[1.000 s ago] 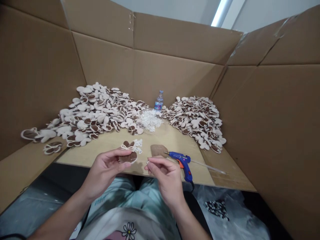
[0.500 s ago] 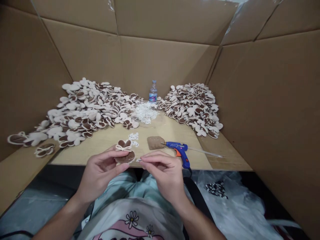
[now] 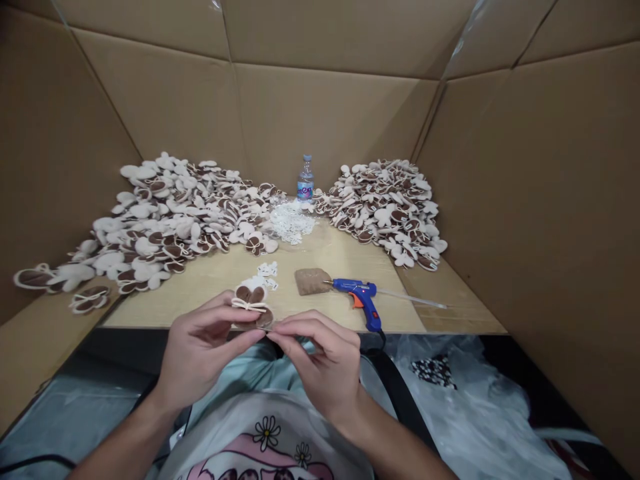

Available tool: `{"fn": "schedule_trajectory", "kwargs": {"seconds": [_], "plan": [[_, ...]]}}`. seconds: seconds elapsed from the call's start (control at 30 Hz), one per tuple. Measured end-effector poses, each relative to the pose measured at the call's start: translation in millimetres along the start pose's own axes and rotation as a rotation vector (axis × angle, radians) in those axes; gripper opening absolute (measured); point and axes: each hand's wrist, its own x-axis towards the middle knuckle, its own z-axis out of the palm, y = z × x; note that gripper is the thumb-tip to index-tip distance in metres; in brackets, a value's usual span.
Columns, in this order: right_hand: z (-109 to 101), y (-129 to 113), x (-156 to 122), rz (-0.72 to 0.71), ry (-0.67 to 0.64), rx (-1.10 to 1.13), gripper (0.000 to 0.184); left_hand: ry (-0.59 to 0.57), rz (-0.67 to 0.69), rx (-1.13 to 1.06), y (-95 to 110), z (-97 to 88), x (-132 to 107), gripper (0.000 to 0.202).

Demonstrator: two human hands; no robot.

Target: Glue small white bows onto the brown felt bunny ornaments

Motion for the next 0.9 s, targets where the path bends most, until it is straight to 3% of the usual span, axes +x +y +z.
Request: {"fn": "schedule_trajectory", "kwargs": {"seconds": [0.57, 0.9], "plan": [[5.0, -0.7, -4.0, -0.056, 0.052, -0.001, 0.026, -0.009, 0.023, -0.029, -3.2, 1.3, -1.2, 0.019], [5.5, -0.9, -6.5, -0.049, 0.078, 0.028, 0.028, -0.033, -0.044, -0.081, -5.1, 0.9, -3.8, 0.021]]}}
